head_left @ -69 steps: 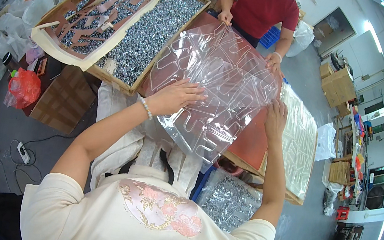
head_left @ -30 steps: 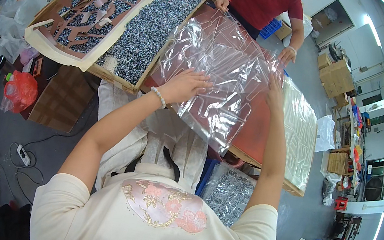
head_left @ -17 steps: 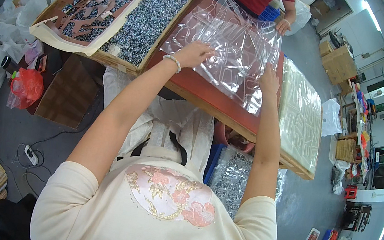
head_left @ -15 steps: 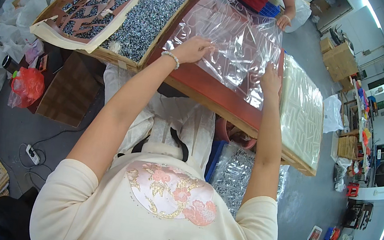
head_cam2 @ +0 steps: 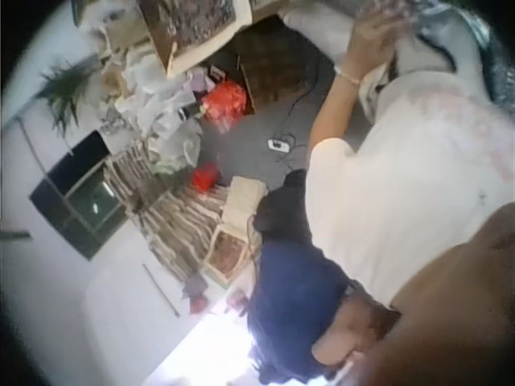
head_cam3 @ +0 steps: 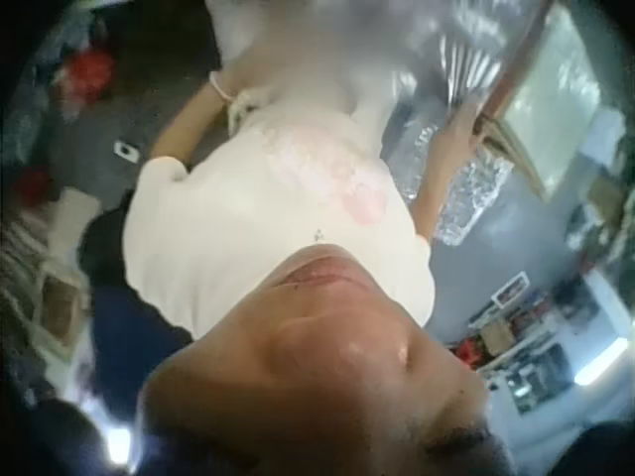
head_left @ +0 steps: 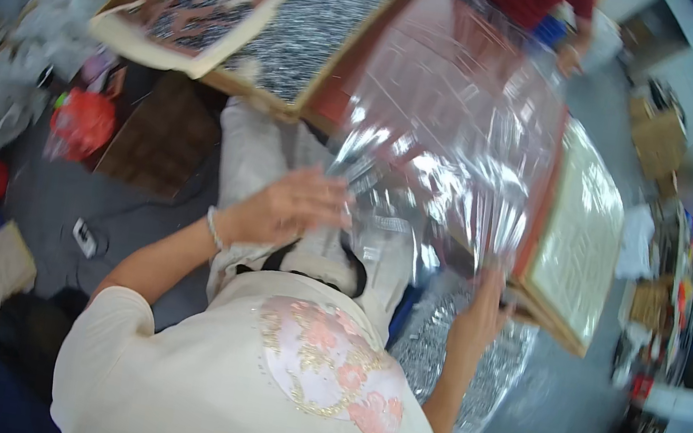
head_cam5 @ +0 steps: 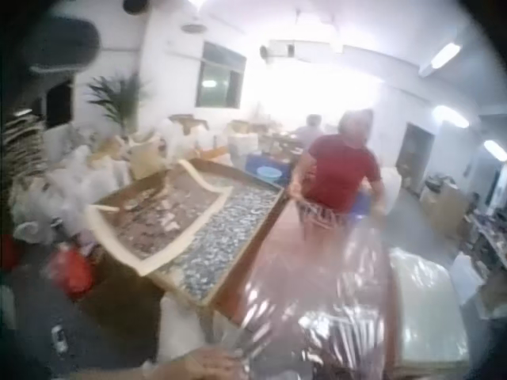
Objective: Manually assembling shoe upper components by layering materials and adhesive films.
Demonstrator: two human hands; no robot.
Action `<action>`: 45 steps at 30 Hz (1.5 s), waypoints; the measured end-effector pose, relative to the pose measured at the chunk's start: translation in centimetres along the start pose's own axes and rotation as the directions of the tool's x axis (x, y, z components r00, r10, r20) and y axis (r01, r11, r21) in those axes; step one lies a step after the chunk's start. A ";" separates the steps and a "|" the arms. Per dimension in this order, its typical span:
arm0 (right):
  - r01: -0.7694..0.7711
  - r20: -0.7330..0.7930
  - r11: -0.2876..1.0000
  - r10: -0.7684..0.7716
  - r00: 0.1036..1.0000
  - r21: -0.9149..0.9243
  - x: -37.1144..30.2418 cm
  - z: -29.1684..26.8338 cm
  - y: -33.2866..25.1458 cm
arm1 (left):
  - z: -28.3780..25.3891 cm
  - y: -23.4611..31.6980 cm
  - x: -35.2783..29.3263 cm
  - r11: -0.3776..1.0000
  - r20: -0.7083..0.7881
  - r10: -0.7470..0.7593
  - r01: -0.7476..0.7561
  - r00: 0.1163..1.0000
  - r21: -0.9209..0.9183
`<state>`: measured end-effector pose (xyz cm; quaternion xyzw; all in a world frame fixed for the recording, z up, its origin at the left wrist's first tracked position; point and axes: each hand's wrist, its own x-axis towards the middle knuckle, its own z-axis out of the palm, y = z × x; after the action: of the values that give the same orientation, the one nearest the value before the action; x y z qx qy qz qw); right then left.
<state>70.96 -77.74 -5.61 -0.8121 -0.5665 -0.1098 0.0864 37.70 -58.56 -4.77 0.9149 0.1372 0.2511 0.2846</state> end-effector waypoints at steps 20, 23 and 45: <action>0.231 -0.189 0.707 -0.139 0.972 0.668 1.2 -4.6 -13.6 | 0.7 4.8 5.4 0.772 -0.262 0.560 -0.379 0.786 0.511; 0.077 -0.064 0.713 -0.045 0.997 0.696 3.1 -3.3 -11.6 | -2.8 4.1 6.2 0.849 -0.256 0.343 -0.181 0.904 0.496; 0.115 -0.137 0.645 -0.017 0.990 0.756 1.5 -6.0 -3.2 | 4.7 -13.4 13.4 0.711 -0.262 -0.133 0.277 0.956 0.647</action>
<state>67.99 -76.89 0.63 -0.6715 -0.5835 0.0878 0.4483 49.92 -44.70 -10.87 0.9048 0.3476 0.2395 -0.0566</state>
